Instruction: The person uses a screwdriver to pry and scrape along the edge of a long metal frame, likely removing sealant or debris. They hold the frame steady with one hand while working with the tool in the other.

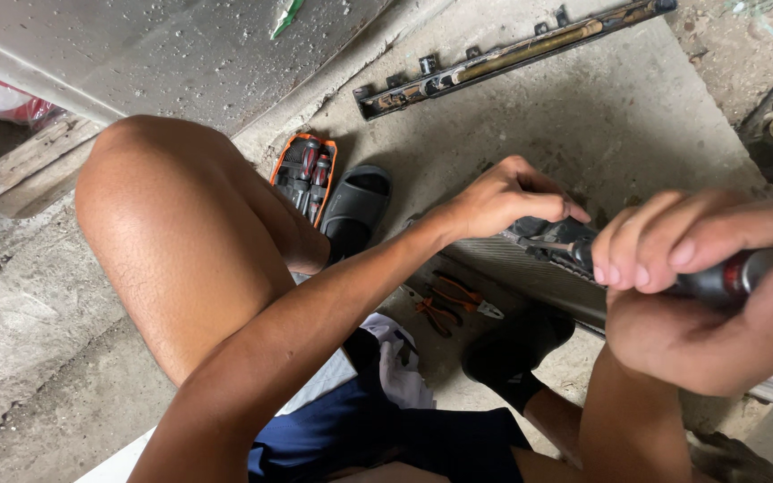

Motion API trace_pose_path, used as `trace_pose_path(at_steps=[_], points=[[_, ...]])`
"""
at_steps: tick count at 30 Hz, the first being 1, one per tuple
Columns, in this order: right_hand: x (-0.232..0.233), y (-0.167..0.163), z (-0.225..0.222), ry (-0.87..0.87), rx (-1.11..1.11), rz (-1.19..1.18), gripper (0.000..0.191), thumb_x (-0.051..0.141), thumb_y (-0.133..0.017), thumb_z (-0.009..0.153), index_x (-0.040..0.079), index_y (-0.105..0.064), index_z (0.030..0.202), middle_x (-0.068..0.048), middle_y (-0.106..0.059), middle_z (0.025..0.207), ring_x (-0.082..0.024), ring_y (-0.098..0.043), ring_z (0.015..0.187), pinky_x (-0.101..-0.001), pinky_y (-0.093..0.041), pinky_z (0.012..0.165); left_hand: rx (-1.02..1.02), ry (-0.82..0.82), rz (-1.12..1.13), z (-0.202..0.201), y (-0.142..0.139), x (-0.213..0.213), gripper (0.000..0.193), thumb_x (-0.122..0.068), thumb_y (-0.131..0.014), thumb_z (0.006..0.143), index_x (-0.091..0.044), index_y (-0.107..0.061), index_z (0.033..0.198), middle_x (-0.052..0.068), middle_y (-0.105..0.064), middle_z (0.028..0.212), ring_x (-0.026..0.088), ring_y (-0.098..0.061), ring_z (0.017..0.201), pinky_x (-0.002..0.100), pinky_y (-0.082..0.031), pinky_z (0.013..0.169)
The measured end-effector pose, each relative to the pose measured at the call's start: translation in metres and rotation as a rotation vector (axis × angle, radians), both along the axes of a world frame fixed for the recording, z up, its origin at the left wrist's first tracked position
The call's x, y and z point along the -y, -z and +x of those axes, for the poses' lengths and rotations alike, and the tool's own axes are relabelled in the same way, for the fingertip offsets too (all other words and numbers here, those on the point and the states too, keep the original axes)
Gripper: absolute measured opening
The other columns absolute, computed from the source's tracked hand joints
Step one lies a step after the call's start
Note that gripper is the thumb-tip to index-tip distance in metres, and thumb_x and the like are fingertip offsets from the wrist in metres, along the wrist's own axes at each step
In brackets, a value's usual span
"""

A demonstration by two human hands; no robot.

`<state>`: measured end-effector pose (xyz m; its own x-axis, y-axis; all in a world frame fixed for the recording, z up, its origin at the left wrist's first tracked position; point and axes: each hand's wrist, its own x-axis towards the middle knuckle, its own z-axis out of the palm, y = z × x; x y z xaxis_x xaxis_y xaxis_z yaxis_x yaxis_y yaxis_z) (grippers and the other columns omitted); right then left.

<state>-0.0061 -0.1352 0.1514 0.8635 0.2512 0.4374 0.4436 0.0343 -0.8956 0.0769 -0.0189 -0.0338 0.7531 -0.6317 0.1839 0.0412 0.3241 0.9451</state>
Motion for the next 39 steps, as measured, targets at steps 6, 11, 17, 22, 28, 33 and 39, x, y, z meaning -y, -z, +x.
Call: trace_pose_path(at_steps=[6, 11, 17, 22, 28, 33, 39], points=[[-0.001, 0.000, 0.013, -0.176, 0.321, -0.183, 0.019, 0.018, -0.051, 0.111, 0.001, -0.057, 0.105, -0.014, -0.060, 0.077, -0.024, -0.064, 0.063, -0.0414, -0.059, 0.062, 0.015, -0.012, 0.040, 0.001, 0.003, 0.000, 0.036, -0.029, -0.065, 0.082, -0.007, -0.083, 0.104, 0.009, -0.077, 0.074, 0.014, -0.062, 0.066, 0.033, -0.050, 0.063], [-0.006, 0.000, 0.025, -0.277, 0.175, -0.060, 0.038, 0.026, -0.044, 0.113, -0.003, -0.054, 0.092, -0.017, -0.055, 0.073, -0.028, -0.060, 0.060, -0.0453, -0.052, 0.064, 0.042, -0.051, 0.080, 0.003, 0.008, 0.000, 0.036, -0.033, -0.070, 0.081, -0.002, -0.081, 0.095, 0.010, -0.079, 0.080, 0.015, -0.068, 0.071, 0.032, -0.053, 0.067], [0.006, -0.011, 0.034, -0.420, -0.266, 0.158, 0.046, 0.025, -0.040, 0.112, -0.005, -0.058, 0.082, -0.017, -0.058, 0.064, -0.017, -0.049, 0.050, -0.0342, -0.042, 0.046, 0.012, -0.061, 0.082, 0.003, 0.014, 0.001, 0.037, -0.030, -0.067, 0.080, 0.002, -0.081, 0.094, 0.015, -0.079, 0.082, 0.018, -0.069, 0.075, 0.033, -0.054, 0.070], [0.001, 0.004, 0.021, -0.252, -0.039, 0.107, 0.046, 0.025, -0.039, 0.109, -0.003, -0.058, 0.079, -0.015, -0.057, 0.063, -0.018, -0.051, 0.048, -0.0341, -0.042, 0.046, 0.015, -0.068, 0.083, 0.006, 0.026, 0.004, 0.038, -0.030, -0.068, 0.079, 0.002, -0.079, 0.094, 0.014, -0.078, 0.083, 0.020, -0.070, 0.077, 0.034, -0.055, 0.072], [-0.024, -0.002, 0.042, -0.304, 0.046, -0.065, 0.045, 0.026, -0.038, 0.106, -0.001, -0.058, 0.076, -0.014, -0.057, 0.062, -0.018, -0.052, 0.046, -0.0341, -0.043, 0.046, 0.149, -0.152, -0.052, 0.002, 0.036, 0.006, 0.040, -0.034, -0.069, 0.092, 0.000, -0.070, 0.113, 0.011, -0.071, 0.107, 0.020, -0.065, 0.105, 0.035, -0.052, 0.093], [-0.037, -0.011, 0.055, -0.425, -0.257, -0.072, 0.049, 0.028, -0.036, 0.099, -0.004, -0.058, 0.069, -0.013, -0.055, 0.049, -0.016, -0.049, 0.039, -0.0287, -0.036, 0.036, -0.033, -0.068, -0.019, -0.001, 0.033, 0.001, 0.032, -0.029, -0.062, 0.099, -0.003, -0.069, 0.118, 0.008, -0.072, 0.108, 0.019, -0.068, 0.107, 0.035, -0.057, 0.093], [-0.049, -0.006, 0.044, -0.227, -0.358, 0.080, 0.051, 0.027, -0.041, 0.107, -0.003, -0.045, 0.066, -0.008, -0.039, 0.050, -0.012, -0.035, 0.039, -0.0265, -0.027, 0.039, 0.020, -0.088, 0.026, -0.002, 0.036, -0.003, 0.025, -0.022, -0.062, 0.097, -0.004, -0.068, 0.113, 0.008, -0.074, 0.106, 0.018, -0.071, 0.104, 0.034, -0.059, 0.091]])
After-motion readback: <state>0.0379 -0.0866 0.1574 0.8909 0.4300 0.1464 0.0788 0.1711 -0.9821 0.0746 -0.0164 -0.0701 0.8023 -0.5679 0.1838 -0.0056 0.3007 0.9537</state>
